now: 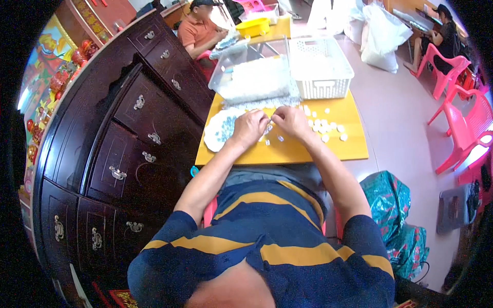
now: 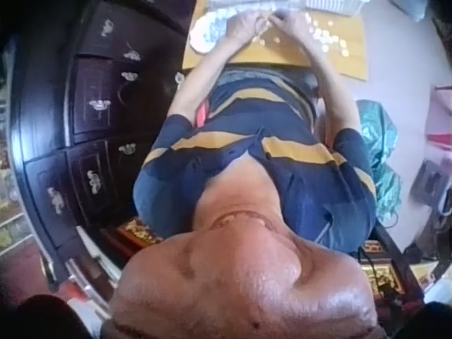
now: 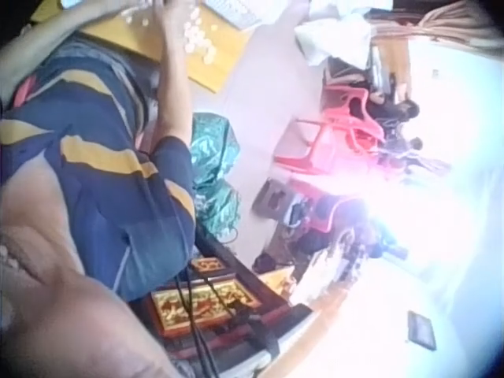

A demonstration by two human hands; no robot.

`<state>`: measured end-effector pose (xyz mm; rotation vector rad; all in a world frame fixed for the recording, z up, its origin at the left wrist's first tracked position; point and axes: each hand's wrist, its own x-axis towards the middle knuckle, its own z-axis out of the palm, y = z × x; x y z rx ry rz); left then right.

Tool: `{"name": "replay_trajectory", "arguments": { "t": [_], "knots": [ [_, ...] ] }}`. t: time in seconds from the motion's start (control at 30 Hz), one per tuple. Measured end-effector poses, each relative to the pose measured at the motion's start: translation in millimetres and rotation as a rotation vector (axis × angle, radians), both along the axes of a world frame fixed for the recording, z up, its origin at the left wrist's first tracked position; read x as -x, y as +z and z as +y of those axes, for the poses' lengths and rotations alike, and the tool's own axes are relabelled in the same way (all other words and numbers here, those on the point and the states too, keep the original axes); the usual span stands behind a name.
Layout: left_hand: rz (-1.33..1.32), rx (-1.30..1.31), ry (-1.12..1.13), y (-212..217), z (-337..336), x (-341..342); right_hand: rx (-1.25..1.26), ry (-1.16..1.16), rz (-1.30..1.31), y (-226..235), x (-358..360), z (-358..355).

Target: Sorting small white circular objects into a patterned dish on a table.

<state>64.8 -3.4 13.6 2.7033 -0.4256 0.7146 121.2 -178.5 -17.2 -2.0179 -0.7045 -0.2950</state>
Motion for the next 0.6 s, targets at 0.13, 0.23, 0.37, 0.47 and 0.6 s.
{"name": "replay_trajectory", "arguments": {
  "t": [0.13, 0.23, 0.37, 0.47, 0.6],
  "knots": [
    [-0.087, 0.036, -0.004, 9.5, 3.0, 8.7, -0.136, 0.203, 0.429, 16.5, 6.9, 4.3],
    [-0.091, 0.047, -0.014, 5.5, -0.4, 6.7, -0.247, 0.251, 0.551, 7.0, 0.0, 2.9],
    [-0.067, 0.044, -0.009, -9.6, -2.8, -0.1, -0.254, 0.250, 0.575, -2.5, -5.6, 4.6],
    [-0.089, 0.041, 0.017, -25.9, -5.4, -5.6, -0.155, 0.197, 0.524, -11.6, -11.5, 4.9],
    [-0.081, 0.069, 0.018, -26.1, -8.4, -2.7, -0.139, 0.160, 0.518, -13.4, -12.9, 4.6]
  ]
}}
